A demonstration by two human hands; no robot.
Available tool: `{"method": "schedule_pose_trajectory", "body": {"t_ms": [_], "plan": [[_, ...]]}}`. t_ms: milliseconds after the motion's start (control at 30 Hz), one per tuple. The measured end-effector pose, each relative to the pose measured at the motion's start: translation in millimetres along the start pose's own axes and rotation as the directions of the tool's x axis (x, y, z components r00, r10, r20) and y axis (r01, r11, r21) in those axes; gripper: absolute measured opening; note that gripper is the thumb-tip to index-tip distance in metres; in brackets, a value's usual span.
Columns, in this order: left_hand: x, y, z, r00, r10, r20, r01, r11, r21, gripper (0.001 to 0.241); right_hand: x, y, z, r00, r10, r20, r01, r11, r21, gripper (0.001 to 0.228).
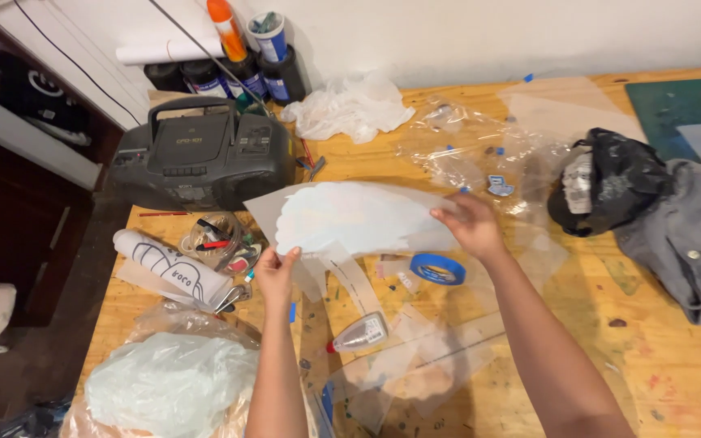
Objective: The person uses red-handled scissors to cut out various white sticker shapes from a transparent sheet on a wooden table. After cutting, they place the stickers into a plastic bag and organize other items on the table.
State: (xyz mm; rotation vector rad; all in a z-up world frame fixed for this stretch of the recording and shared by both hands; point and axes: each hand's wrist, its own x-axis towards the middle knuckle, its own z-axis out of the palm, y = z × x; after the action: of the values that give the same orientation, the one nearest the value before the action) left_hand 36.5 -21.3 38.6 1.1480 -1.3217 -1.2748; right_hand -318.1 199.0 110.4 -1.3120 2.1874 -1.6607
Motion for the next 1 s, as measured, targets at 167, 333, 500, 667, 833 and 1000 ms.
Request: {"method": "schedule_pose_trajectory", "body": {"t_ms": [167,333,500,667,833,1000], "plan": [[5,28,-8,0.982,0.186,0.025,-0.187,0.982,0.022,0.011,14,-97,-78,1.0,0.004,-0.012,-0.002,0.986,0.165,0.028],[-48,147,20,0.913,0.36,0.193,-0.381,0.92,0.087,0.008,-4,-153,-186,0.994,0.1,0.043,-0.105,0.983,0.152,0.03],[-114,177,68,0.904,0.155,0.398,-0.214,0.971,0.107,0.013,-82,-107,-284,0.937,0.307,0.166,-0.338,0.918,0.208,0.033],[-217,80,121,0.817,-0.129,0.562,0.02,0.981,0.195,0.027,-232,63,-373,0.789,0.558,0.257,-0.6,0.789,0.129,0.033],[-354,-66,147,0.694,-0.43,0.577,0.208,0.887,0.411,0.018,-393,221,-412,0.701,0.701,0.131,-0.712,0.677,0.185,0.031],[-470,-80,180,0.669,-0.503,0.547,0.346,0.862,0.369,0.017,-457,321,-437,0.824,0.558,0.101,-0.559,0.829,-0.016,0.029]]}}
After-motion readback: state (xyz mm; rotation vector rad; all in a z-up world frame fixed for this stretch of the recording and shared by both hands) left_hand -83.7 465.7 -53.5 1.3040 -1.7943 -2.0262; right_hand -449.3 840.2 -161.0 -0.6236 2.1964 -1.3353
